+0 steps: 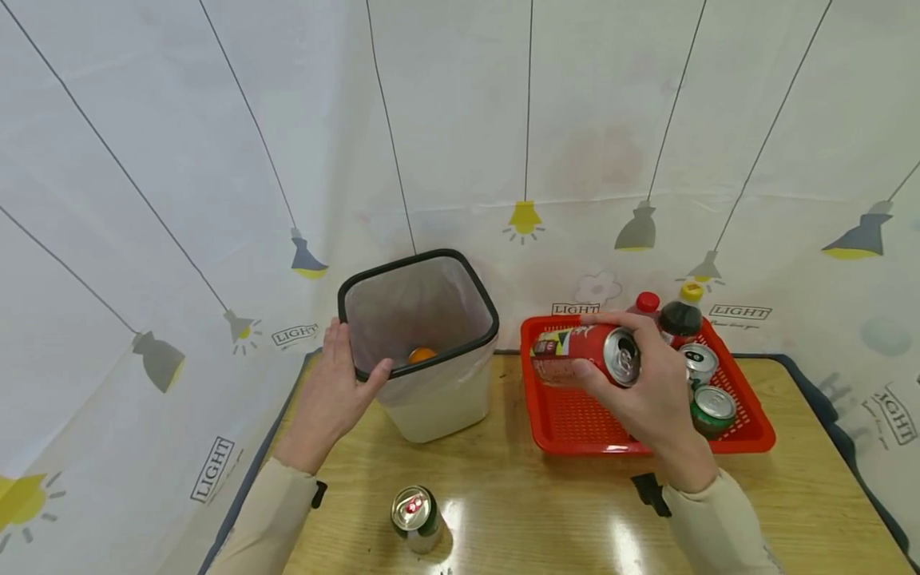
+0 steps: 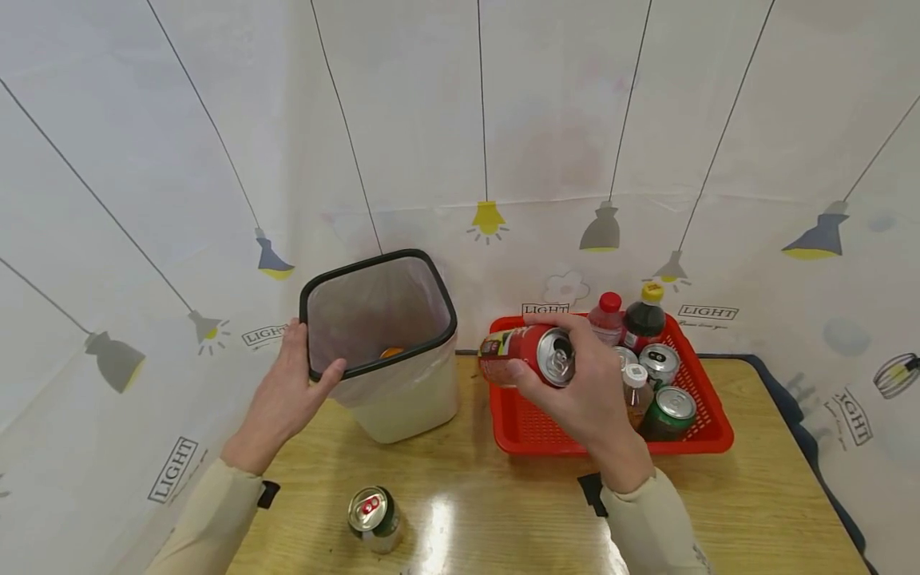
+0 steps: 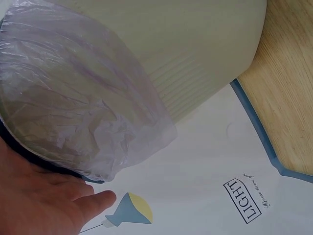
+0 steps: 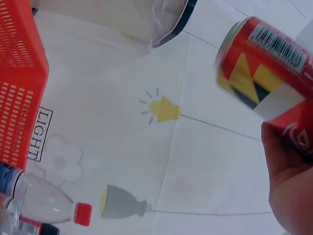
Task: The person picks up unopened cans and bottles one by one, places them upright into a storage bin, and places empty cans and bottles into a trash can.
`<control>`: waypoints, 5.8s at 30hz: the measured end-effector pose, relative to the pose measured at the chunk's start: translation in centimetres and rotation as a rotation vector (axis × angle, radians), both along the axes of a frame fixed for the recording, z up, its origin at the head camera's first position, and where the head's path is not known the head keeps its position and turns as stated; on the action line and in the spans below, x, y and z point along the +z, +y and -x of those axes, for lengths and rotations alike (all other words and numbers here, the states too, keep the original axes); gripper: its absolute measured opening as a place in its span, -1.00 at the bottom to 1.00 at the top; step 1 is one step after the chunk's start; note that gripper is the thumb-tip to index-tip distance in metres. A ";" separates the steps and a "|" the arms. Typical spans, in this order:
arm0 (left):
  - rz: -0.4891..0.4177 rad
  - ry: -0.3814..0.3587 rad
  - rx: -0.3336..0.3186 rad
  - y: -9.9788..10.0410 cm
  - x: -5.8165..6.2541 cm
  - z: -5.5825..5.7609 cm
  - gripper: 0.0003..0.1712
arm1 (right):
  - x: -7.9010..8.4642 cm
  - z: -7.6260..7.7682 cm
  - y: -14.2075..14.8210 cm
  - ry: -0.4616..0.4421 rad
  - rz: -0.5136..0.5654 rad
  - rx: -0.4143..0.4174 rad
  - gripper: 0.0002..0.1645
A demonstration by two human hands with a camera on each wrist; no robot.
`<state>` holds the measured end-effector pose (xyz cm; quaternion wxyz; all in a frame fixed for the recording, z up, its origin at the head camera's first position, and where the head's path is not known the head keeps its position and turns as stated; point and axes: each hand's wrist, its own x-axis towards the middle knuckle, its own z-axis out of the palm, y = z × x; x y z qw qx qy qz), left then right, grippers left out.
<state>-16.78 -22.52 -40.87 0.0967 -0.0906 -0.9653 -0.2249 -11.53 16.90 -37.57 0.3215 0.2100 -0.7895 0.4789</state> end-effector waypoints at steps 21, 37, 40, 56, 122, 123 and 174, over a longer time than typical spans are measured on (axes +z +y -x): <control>0.022 -0.047 0.010 0.2 -0.1 0.2 0.18 | 1.2 6.8 -8.9 0.020 -0.164 0.164 -0.22; 0.012 -0.015 0.020 0.0 0.0 0.1 0.18 | -0.7 10.1 -13.1 -0.155 -0.426 0.138 -0.14; 0.010 -0.008 0.022 0.0 0.0 0.1 0.18 | -0.8 10.2 -13.4 -0.204 -0.467 0.108 -0.10; -0.014 -0.011 0.010 0.1 0.0 0.0 0.16 | -1.9 9.5 -11.0 -0.312 -0.402 0.230 -0.01; -0.021 0.018 0.015 0.2 -0.6 0.0 0.20 | -14.1 -5.7 15.0 -0.588 -0.414 -0.314 0.01; -0.025 0.021 0.016 0.2 -0.6 0.0 0.21 | -14.4 -5.7 15.6 -0.599 -0.425 -0.317 0.02; -0.437 -0.369 -0.075 -4.8 -13.4 -7.4 -0.36 | -18.2 -2.7 20.4 -0.806 -0.633 -0.421 0.30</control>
